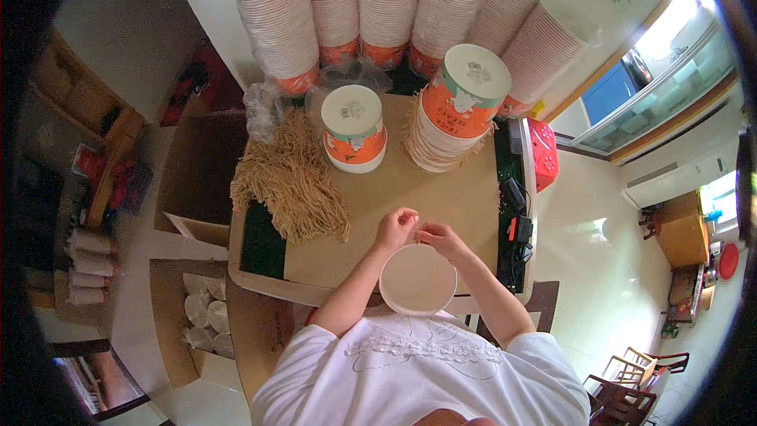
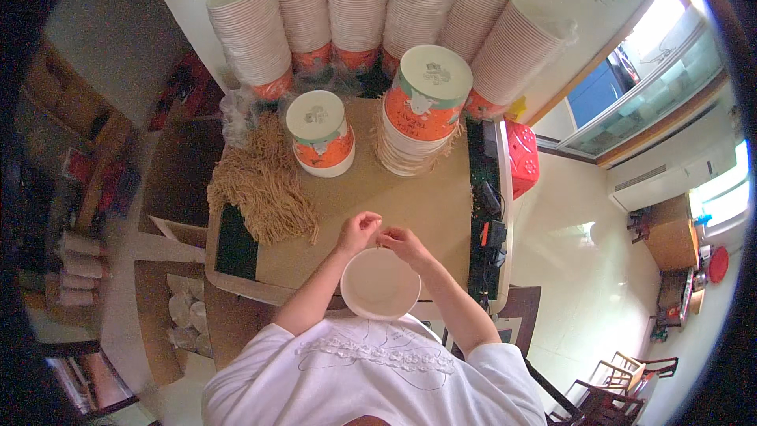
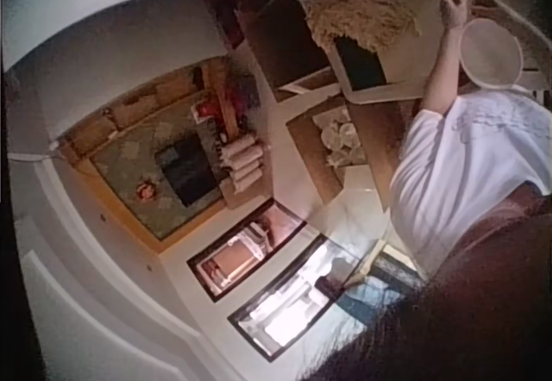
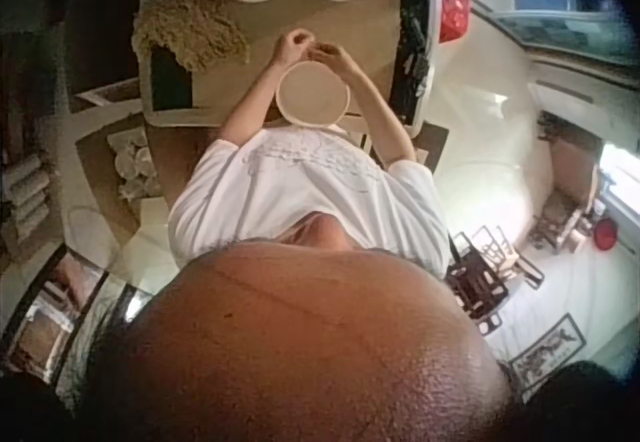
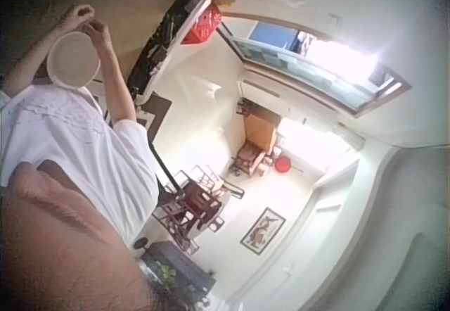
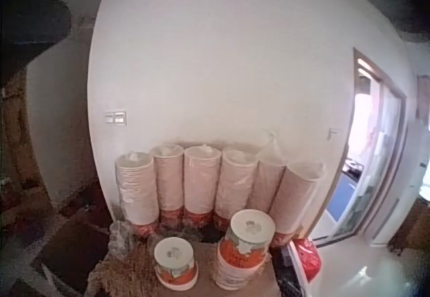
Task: The person is manually assembling or inspecting paper bowls by working with an inner rim component.
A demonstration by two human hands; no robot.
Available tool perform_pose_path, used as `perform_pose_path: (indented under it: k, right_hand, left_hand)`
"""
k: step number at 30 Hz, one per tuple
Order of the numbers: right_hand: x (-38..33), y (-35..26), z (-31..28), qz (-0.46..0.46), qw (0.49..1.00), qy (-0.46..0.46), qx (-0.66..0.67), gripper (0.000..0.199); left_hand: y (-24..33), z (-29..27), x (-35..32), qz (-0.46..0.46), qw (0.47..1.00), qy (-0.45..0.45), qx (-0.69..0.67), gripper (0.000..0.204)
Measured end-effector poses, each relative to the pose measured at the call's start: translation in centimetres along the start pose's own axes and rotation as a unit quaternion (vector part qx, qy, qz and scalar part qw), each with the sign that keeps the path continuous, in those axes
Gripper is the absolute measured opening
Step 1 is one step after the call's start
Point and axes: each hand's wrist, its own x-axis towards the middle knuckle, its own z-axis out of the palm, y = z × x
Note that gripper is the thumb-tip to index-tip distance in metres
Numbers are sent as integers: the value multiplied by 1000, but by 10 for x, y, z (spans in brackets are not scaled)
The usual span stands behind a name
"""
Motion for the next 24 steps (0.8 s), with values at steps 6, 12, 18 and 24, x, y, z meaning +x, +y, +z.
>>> perform_pose_path:
  k: [6,12,18,24]
  right_hand:
    - [-12,31,-12,-5,964,145,221,15]
    - [-27,25,-16,7,926,219,308,12]
    - [-22,37,-30,-43,882,263,387,10]
    - [-38,35,-87,-117,802,274,519,10]
  left_hand:
    - [2,-23,-24,32,996,82,18,26]
    - [-6,-35,-62,-16,997,20,78,41]
    - [3,-36,-86,61,974,57,209,25]
    - [11,-56,-70,57,960,81,262,12]
